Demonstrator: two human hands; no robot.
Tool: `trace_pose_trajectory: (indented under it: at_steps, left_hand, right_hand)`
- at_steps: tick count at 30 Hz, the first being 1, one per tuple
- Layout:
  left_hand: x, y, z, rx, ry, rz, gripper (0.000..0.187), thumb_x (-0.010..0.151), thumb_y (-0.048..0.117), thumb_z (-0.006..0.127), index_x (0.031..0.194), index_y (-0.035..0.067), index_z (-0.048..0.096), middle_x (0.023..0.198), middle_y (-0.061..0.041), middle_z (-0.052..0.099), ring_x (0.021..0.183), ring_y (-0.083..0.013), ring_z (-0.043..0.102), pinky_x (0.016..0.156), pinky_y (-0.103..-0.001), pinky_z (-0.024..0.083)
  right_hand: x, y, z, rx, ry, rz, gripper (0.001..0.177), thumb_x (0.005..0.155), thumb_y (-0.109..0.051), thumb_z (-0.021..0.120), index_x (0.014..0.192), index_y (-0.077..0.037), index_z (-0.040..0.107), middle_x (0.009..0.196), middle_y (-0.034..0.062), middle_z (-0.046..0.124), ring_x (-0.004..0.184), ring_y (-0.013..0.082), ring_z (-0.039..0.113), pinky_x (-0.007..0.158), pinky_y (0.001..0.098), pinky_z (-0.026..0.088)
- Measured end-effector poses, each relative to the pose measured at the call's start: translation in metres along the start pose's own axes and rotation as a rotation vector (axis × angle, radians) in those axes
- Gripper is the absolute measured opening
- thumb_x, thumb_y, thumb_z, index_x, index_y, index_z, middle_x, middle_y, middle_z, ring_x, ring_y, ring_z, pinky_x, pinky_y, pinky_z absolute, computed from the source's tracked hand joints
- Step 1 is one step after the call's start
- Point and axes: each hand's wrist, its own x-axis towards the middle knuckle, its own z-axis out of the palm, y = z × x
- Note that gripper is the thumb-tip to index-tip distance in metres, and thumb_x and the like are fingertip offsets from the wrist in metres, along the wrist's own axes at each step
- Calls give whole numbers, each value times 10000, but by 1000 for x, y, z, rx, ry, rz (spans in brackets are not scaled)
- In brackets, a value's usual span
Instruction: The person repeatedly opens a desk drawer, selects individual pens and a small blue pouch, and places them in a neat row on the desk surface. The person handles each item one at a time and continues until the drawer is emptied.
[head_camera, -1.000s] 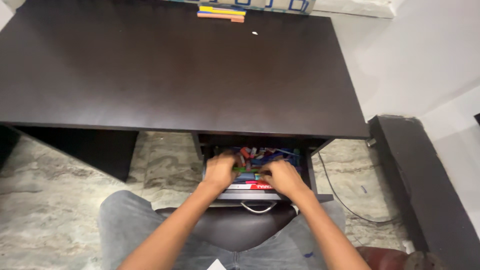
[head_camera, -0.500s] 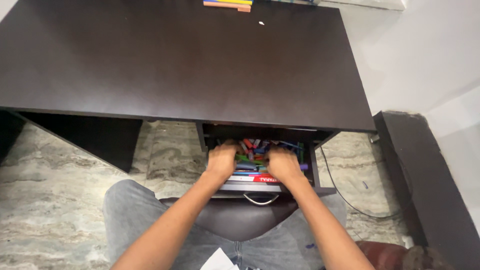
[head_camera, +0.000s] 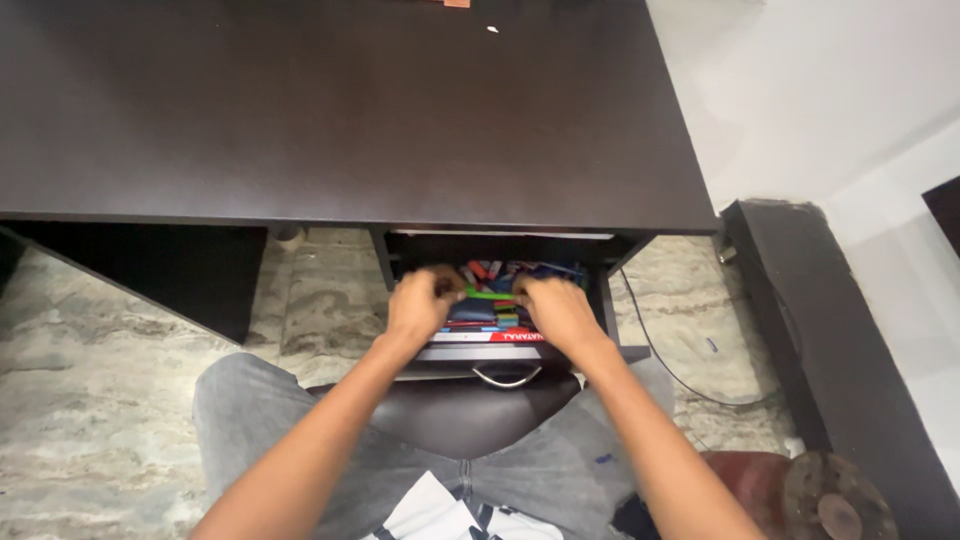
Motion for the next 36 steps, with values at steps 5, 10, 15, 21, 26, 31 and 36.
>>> trace_pose_trajectory:
  at_steps: [5, 10, 15, 21, 26, 31, 36]
  left_hand:
    - [-4, 18, -29, -357, -40, -117, 292, 796, 132, 831, 1049, 12, 748, 853, -90, 788, 743, -143, 724, 678, -307, 574]
    - [-15, 53, -89, -502, -96, -27, 209, 843, 113, 798, 997, -25, 769, 801, -58, 780, 687, -76, 691, 651, -258, 577]
    - [-6, 92, -140, -538, 15, 25, 189, 850, 104, 788, 1007, 0, 797, 766, -42, 768, 666, -67, 656, 628, -247, 543]
    - [52, 104, -153, -294, 191, 92, 194, 850, 149, 809, 1001, 27, 811, 738, -56, 765, 658, -75, 652, 633, -257, 525]
    - [114, 83, -149, -263, 181, 25, 248, 850, 160, 795, 1071, 48, 787, 801, -84, 781, 616, -101, 642, 600, -295, 525]
    - [161, 68, -150, -271, 324, 70, 379, 817, 117, 770, 1195, 96, 740, 992, -92, 789, 600, -153, 670, 634, -330, 574]
    - [200, 70, -160, -139, 504, -14, 316, 865, 173, 751, 1180, 178, 773, 1035, -111, 769, 868, -285, 714, 812, -408, 548]
  right_hand:
    - [-10, -17, -41, 206, 39, -126, 237, 867, -65, 658, 1094, -70, 726, 995, 191, 747, 954, 394, 694, 794, 480, 536]
    - [-25, -42, -101, 349, 38, -171, 251, 857, -54, 700, 1106, -51, 731, 981, 132, 767, 862, 297, 737, 765, 380, 565]
    - [-22, -65, -149, 552, 178, -145, 182, 855, -48, 745, 1035, -15, 749, 949, 84, 753, 799, 188, 718, 724, 305, 575]
    - [42, -66, -150, 571, 450, -61, 147, 823, -68, 795, 961, -17, 786, 851, 84, 787, 752, 145, 737, 701, 278, 570]
    - [117, -55, -131, 508, 547, 5, 159, 829, -80, 797, 978, -25, 794, 845, 108, 788, 748, 139, 763, 693, 286, 575]
    - [192, -46, -115, 659, 517, 83, 181, 829, -63, 784, 1006, -25, 795, 864, 98, 805, 807, 161, 774, 744, 287, 587]
    - [253, -46, -103, 718, 567, 27, 226, 838, -44, 766, 1061, -11, 783, 960, 118, 801, 904, 179, 784, 801, 293, 604]
